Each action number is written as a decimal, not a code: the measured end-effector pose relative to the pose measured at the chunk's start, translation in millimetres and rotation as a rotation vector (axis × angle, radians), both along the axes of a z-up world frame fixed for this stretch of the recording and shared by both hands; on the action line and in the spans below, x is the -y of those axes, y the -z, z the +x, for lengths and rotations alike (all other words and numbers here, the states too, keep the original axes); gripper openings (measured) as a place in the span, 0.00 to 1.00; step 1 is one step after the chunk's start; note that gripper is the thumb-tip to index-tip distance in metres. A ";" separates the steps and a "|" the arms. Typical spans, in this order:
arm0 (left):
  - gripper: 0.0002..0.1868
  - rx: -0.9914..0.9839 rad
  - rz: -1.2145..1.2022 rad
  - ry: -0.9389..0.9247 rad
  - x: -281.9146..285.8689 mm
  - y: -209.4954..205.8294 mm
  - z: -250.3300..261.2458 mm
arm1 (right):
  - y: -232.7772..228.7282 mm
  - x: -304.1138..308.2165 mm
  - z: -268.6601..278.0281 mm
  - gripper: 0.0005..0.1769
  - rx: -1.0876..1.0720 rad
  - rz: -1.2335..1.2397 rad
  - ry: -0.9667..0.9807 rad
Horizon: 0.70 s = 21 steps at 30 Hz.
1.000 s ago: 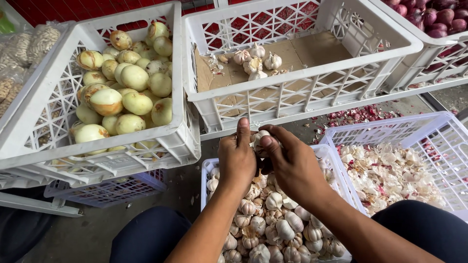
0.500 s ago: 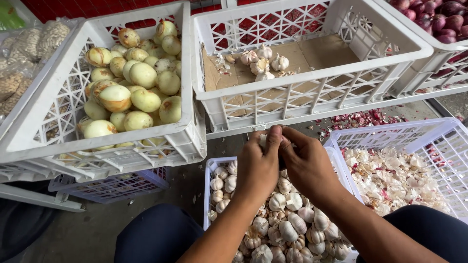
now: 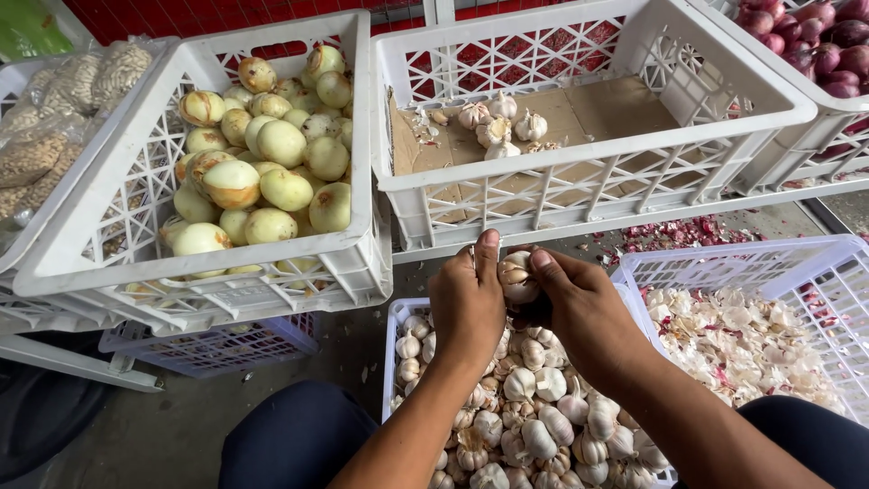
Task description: The person sits in front of several white crates and peels garlic bulbs by hand. They remove the dry outer skins and place the peeled garlic into a crate, while the skins fall into a separate container below.
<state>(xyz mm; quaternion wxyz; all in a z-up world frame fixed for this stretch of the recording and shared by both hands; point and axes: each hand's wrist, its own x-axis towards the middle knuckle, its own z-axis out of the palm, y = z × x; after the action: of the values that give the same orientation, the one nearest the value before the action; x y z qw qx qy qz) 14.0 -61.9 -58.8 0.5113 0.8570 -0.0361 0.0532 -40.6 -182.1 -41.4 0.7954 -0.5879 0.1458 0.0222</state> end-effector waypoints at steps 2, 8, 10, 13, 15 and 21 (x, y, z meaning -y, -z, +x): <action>0.33 0.047 0.014 0.007 0.0 5.1 0.6 | 1.5 -0.5 -0.3 0.27 -0.022 0.016 0.014; 0.32 0.092 0.100 0.056 4.3 1.8 -3.5 | -13.6 -9.4 -3.5 0.35 -0.132 -0.070 -0.048; 0.33 0.036 0.102 0.066 3.2 -0.1 -2.8 | -1.8 -5.4 -2.2 0.34 -0.152 -0.096 -0.077; 0.36 -0.056 -0.052 0.170 -3.0 -3.9 0.4 | 24.6 5.8 2.1 0.40 -0.070 -0.037 -0.097; 0.34 -0.194 -0.140 0.188 -4.9 -8.4 2.7 | -9.1 -5.4 -0.3 0.34 -0.131 0.024 -0.065; 0.38 -0.179 -0.125 0.168 -3.3 8.5 3.0 | -24.9 -13.6 0.2 0.30 -0.165 0.077 0.135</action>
<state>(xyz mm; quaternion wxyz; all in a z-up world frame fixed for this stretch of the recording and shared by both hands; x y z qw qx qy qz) 17.1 -58.6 -67.4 0.5675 0.8188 -0.0586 -0.0640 -40.4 -168.5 -16.5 0.8024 -0.5419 0.2490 0.0222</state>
